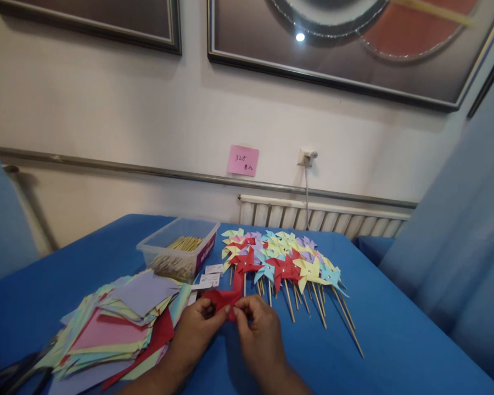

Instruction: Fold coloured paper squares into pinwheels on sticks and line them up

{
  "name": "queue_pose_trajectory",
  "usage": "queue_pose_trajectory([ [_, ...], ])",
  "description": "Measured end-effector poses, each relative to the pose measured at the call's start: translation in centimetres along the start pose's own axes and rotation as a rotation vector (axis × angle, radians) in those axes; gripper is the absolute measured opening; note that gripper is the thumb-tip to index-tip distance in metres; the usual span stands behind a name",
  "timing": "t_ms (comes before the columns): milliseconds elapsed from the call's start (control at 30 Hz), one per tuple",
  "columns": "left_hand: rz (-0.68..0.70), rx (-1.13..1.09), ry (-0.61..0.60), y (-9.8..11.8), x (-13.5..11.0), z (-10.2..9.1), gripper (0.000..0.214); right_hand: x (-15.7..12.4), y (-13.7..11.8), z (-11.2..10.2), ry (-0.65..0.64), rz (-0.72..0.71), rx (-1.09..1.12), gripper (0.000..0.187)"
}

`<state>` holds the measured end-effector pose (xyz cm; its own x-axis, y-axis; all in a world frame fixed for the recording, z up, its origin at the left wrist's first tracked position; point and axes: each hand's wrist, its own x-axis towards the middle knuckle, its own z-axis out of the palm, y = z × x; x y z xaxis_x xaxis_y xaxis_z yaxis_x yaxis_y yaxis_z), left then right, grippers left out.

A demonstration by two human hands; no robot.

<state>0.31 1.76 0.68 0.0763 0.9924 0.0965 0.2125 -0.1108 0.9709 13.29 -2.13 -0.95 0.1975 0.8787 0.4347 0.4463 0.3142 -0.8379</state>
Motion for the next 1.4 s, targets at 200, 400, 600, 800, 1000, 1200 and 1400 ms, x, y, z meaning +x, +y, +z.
queue_pose_trajectory([
  [200,0.009,0.012,-0.002,-0.3,-0.1,0.1,0.019,-0.1,0.2,0.0,0.008,-0.035,-0.016,0.013],
  [400,0.027,0.02,-0.027,-0.9,-0.2,0.1,0.021,-0.2,-0.4,-0.1,0.003,-0.034,-0.033,0.013],
  [600,0.025,0.049,0.002,-1.0,-0.1,0.1,0.022,-0.4,-0.3,0.0,-0.007,0.003,-0.027,0.012],
  [800,0.017,0.059,0.022,-0.4,-0.4,0.2,0.021,-0.3,0.0,0.1,0.012,-0.004,-0.035,0.013],
  [1000,0.026,0.063,0.038,0.2,-0.8,0.2,0.019,-0.3,0.0,0.3,0.03,0.003,-0.006,0.013],
  [1200,0.03,0.025,0.036,0.3,-0.8,0.2,0.016,-0.5,-0.9,0.1,0.031,0.019,0.028,0.013],
  [1400,0.02,-0.028,0.002,0.2,-0.7,0.1,0.013,-0.5,-1.0,0.1,0.047,0.015,0.066,0.014],
])
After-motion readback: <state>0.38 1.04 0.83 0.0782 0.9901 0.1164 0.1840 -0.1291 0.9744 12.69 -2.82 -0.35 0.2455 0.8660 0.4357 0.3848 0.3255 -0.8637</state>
